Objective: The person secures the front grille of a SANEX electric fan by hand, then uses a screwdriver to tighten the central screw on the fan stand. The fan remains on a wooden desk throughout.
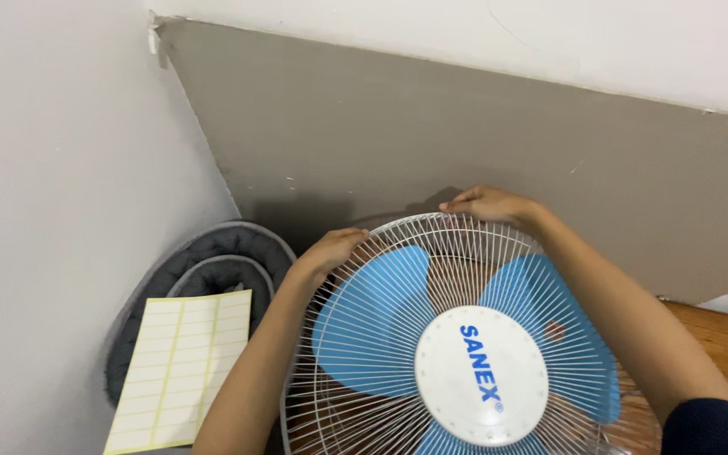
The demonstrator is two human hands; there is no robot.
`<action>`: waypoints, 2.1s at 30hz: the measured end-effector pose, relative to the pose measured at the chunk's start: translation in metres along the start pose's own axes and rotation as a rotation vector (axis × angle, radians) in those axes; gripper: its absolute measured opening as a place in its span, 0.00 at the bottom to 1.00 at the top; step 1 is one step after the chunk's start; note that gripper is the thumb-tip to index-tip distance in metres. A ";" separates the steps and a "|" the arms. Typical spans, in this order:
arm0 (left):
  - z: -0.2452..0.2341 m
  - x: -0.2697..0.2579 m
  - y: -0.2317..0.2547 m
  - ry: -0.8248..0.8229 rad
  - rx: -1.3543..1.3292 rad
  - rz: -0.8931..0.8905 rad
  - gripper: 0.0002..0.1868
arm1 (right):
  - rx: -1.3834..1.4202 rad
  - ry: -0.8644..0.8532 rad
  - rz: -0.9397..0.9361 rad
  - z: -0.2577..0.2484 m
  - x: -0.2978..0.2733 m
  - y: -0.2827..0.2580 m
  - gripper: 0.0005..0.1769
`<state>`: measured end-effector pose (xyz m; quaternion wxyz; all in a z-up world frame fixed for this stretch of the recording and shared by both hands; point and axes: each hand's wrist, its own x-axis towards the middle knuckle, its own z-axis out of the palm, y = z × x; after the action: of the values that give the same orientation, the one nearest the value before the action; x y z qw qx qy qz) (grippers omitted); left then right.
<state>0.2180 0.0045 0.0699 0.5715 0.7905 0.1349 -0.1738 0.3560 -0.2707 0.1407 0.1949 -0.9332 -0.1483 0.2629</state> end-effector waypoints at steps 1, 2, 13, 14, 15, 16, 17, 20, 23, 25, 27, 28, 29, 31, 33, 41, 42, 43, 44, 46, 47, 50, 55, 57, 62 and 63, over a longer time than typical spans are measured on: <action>0.000 -0.001 0.000 0.011 0.010 -0.024 0.30 | 0.011 -0.006 -0.018 0.000 0.001 0.002 0.36; 0.001 -0.002 0.001 0.022 0.021 -0.048 0.30 | 0.021 -0.012 -0.036 0.001 0.001 0.003 0.35; 0.004 0.022 0.024 -0.074 0.103 0.055 0.27 | 0.087 -0.064 -0.040 -0.008 -0.012 0.001 0.35; 0.009 0.029 0.034 -0.084 0.160 0.063 0.27 | 0.074 -0.046 -0.023 -0.012 -0.017 0.003 0.35; 0.016 0.036 0.044 -0.097 0.186 0.090 0.27 | 0.061 -0.029 -0.004 -0.014 -0.022 0.006 0.36; 0.023 0.044 0.055 -0.111 0.213 0.117 0.26 | 0.040 -0.024 0.026 -0.016 -0.026 0.009 0.37; 0.031 0.051 0.064 -0.123 0.238 0.144 0.26 | 0.018 -0.019 0.055 -0.018 -0.031 0.014 0.38; 0.055 0.072 0.089 -0.176 0.328 0.194 0.28 | -0.017 -0.010 0.113 -0.026 -0.043 0.032 0.41; 0.073 0.093 0.105 -0.193 0.378 0.054 0.34 | 0.090 -0.034 0.152 -0.028 -0.050 0.054 0.43; 0.087 0.103 0.109 -0.173 0.437 0.063 0.35 | 0.137 -0.006 0.167 -0.023 -0.050 0.064 0.44; 0.092 0.111 0.110 -0.155 0.506 0.088 0.34 | 0.116 0.074 0.173 -0.018 -0.050 0.071 0.44; 0.094 0.114 0.111 -0.147 0.546 0.108 0.33 | 0.119 0.081 0.166 -0.017 -0.050 0.074 0.44; 0.097 0.116 0.111 -0.143 0.587 0.127 0.33 | 0.125 0.086 0.160 -0.015 -0.050 0.077 0.44; 0.101 0.117 0.103 -0.081 0.538 0.169 0.29 | 0.146 0.098 0.158 -0.012 -0.050 0.080 0.43; 0.101 0.116 0.100 -0.053 0.505 0.197 0.26 | 0.178 0.113 0.165 -0.012 -0.049 0.081 0.44; 0.103 0.122 0.096 -0.069 0.517 0.279 0.23 | 0.507 0.056 0.232 -0.018 -0.079 0.086 0.37; 0.104 0.124 0.095 -0.059 0.500 0.321 0.22 | 0.658 0.053 0.261 -0.019 -0.088 0.090 0.36; 0.105 0.125 0.095 -0.048 0.481 0.360 0.21 | 0.615 0.062 0.235 -0.019 -0.096 0.094 0.37; 0.108 0.124 0.097 -0.038 0.462 0.400 0.21 | 0.571 0.071 0.209 -0.021 -0.107 0.101 0.37; 0.116 0.120 0.111 -0.053 0.613 0.420 0.24 | 0.530 0.085 0.208 -0.020 -0.122 0.111 0.38; 0.120 0.115 0.119 -0.061 0.690 0.430 0.26 | 0.533 0.089 0.235 -0.020 -0.131 0.118 0.38; 0.141 0.086 0.145 -0.075 0.792 0.253 0.30 | 0.559 0.104 0.229 -0.014 -0.148 0.136 0.37; 0.171 0.034 0.179 -0.165 0.804 0.384 0.31 | 0.690 0.162 0.244 0.005 -0.161 0.163 0.32; 0.176 0.022 0.183 -0.163 0.843 0.401 0.30 | 0.742 0.189 0.214 0.012 -0.160 0.171 0.29; 0.180 0.015 0.181 -0.096 0.818 0.434 0.24 | 0.647 0.380 0.114 0.031 -0.153 0.193 0.23; 0.181 0.015 0.180 -0.083 0.806 0.442 0.24 | 0.580 0.436 0.063 0.035 -0.150 0.196 0.22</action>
<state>0.2843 -0.2228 0.1658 0.2466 0.9519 -0.1382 -0.1181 0.2482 -0.4900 0.0918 0.4703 -0.8773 0.0063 0.0949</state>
